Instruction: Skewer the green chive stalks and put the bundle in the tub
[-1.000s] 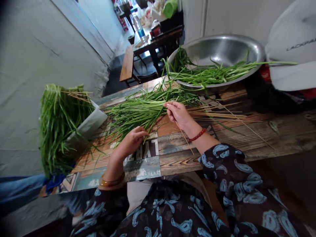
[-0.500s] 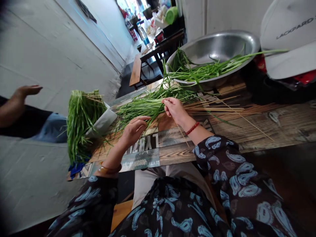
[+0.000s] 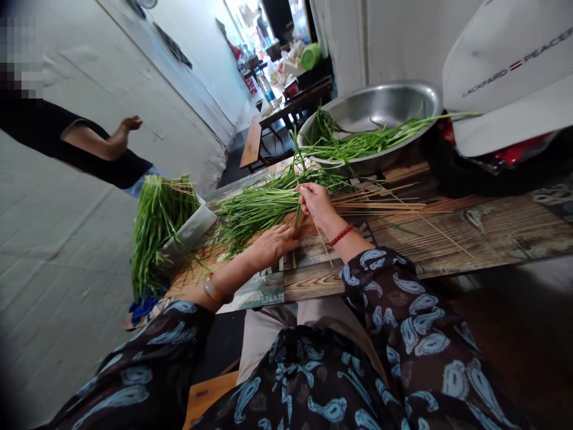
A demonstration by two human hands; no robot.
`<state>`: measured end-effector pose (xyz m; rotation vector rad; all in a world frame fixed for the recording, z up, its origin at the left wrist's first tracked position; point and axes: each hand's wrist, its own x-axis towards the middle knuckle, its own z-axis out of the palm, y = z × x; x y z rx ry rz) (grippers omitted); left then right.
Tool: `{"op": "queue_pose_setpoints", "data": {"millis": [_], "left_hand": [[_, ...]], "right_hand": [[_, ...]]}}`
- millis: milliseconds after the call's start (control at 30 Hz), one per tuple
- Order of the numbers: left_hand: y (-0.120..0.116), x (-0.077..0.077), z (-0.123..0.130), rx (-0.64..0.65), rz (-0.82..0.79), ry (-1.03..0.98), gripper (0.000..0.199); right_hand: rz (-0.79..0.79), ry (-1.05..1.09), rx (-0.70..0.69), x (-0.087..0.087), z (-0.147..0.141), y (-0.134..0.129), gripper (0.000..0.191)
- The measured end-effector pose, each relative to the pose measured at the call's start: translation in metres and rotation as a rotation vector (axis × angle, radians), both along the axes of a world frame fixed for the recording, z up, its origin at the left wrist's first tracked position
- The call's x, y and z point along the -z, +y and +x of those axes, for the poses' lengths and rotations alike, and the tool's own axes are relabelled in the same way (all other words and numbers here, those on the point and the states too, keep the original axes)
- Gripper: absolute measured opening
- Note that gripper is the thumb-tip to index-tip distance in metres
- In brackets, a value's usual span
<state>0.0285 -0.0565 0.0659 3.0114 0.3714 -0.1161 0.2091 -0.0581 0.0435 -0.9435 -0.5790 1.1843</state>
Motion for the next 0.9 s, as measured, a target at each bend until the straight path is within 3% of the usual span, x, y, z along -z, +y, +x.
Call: {"op": "queue_pose_setpoints", "data": {"millis": [133,200,300,400,500,567,633,700,767,833,900], "left_hand": [[0.002,-0.009,0.007,0.036,-0.065,-0.008,0.015],[0.006,-0.019,0.003,-0.034,-0.115,-0.102,0.017],[0.013,-0.045,-0.010,-0.250,-0.186,-0.402,0.014],[0.019,-0.085,-0.029,-0.384,-0.167,-0.671,0.010],[0.020,-0.128,-0.050,-0.490,0.016,-0.819,0.015],[0.018,-0.151,-0.064,-0.542,0.313,-0.824,0.018],[0.015,-0.164,-0.075,-0.583,0.585,-0.727,0.020],[0.015,-0.163,-0.082,-0.614,0.684,-0.593,0.022],[0.016,-0.147,-0.082,-0.620,0.632,-0.473,0.019],[0.019,-0.119,-0.078,-0.613,0.448,-0.404,0.015],[0.022,-0.085,-0.071,-0.641,0.166,-0.434,0.009]], "right_hand": [[0.008,-0.004,0.016,0.001,0.000,0.002,0.009],[0.013,0.000,0.030,0.002,0.001,0.003,0.007],[0.021,0.002,0.040,0.002,0.002,0.005,0.006],[0.019,-0.012,0.018,0.003,-0.001,0.003,0.007],[0.016,-0.035,-0.016,0.004,-0.004,0.000,0.017],[0.020,-0.050,-0.032,0.004,-0.007,-0.001,0.024],[0.026,-0.062,-0.043,0.003,-0.009,-0.002,0.027],[0.038,-0.070,-0.047,0.002,-0.011,-0.002,0.029],[0.048,-0.072,-0.045,0.001,-0.012,-0.002,0.029],[0.052,-0.059,-0.056,-0.001,-0.014,-0.002,0.029],[0.056,-0.043,-0.082,-0.003,-0.015,-0.003,0.029]]}}
